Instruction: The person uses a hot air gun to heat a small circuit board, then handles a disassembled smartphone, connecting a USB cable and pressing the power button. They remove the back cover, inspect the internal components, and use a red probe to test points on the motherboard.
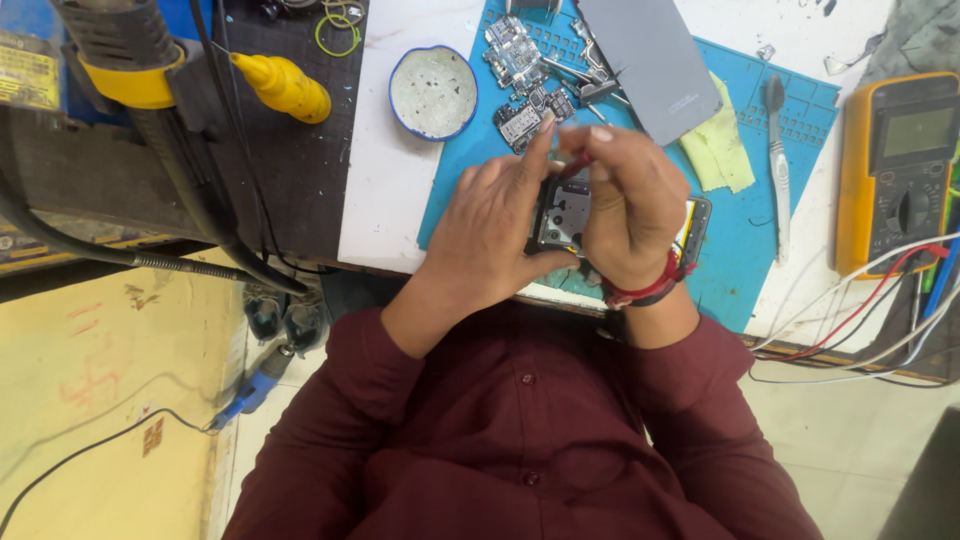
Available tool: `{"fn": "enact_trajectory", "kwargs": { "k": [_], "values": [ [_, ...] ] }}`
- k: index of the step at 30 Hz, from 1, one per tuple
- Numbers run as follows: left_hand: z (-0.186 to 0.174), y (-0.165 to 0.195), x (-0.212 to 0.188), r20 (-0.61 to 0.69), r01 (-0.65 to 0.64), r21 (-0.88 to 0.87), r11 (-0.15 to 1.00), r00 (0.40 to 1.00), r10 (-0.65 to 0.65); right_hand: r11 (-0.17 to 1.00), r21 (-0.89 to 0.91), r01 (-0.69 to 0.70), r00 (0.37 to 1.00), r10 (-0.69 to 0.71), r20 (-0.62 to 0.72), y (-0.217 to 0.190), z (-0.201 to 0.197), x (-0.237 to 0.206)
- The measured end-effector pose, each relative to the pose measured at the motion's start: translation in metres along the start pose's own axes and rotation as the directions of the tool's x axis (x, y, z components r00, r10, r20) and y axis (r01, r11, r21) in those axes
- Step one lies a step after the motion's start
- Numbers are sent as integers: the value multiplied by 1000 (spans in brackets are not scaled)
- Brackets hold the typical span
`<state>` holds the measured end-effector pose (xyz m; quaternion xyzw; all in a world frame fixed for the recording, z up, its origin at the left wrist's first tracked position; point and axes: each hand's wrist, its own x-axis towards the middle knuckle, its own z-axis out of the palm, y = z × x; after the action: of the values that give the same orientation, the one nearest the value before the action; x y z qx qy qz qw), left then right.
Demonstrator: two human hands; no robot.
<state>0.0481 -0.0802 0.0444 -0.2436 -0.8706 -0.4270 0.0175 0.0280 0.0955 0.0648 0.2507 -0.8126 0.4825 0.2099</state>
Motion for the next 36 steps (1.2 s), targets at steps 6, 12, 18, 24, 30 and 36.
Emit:
{"fn": "enact_trajectory", "kwargs": {
  "k": [6, 12, 18, 24, 30, 36],
  "values": [
    [0, -1, 0, -37, -34, -18, 999, 999, 34, 991, 122, -59, 998, 62, -24, 2, 5, -5],
    [1, -1, 0, -42, -38, -1, 999, 998, 38, 999, 42, -31, 999, 32, -25, 2, 6, -6],
    [0, -1, 0, -28, -24, -10, 1000, 999, 24, 991, 118, -62, 997, 67, -40, 1, 6, -7],
    [0, 0, 0, -39, -30, -4, 1000, 999, 30, 993, 107, -39, 999, 42, -25, 0, 6, -8],
    [0, 1, 0, -41, -34, -12, 999, 999, 33, 1000, 14, -11, 1000, 11, -5, 1, 6, -11],
    [2, 1, 0, -58, -35, -23, 999, 998, 34, 996, -84, 14, 1000, -14, -3, -1, 7, -10]
  ]
}}
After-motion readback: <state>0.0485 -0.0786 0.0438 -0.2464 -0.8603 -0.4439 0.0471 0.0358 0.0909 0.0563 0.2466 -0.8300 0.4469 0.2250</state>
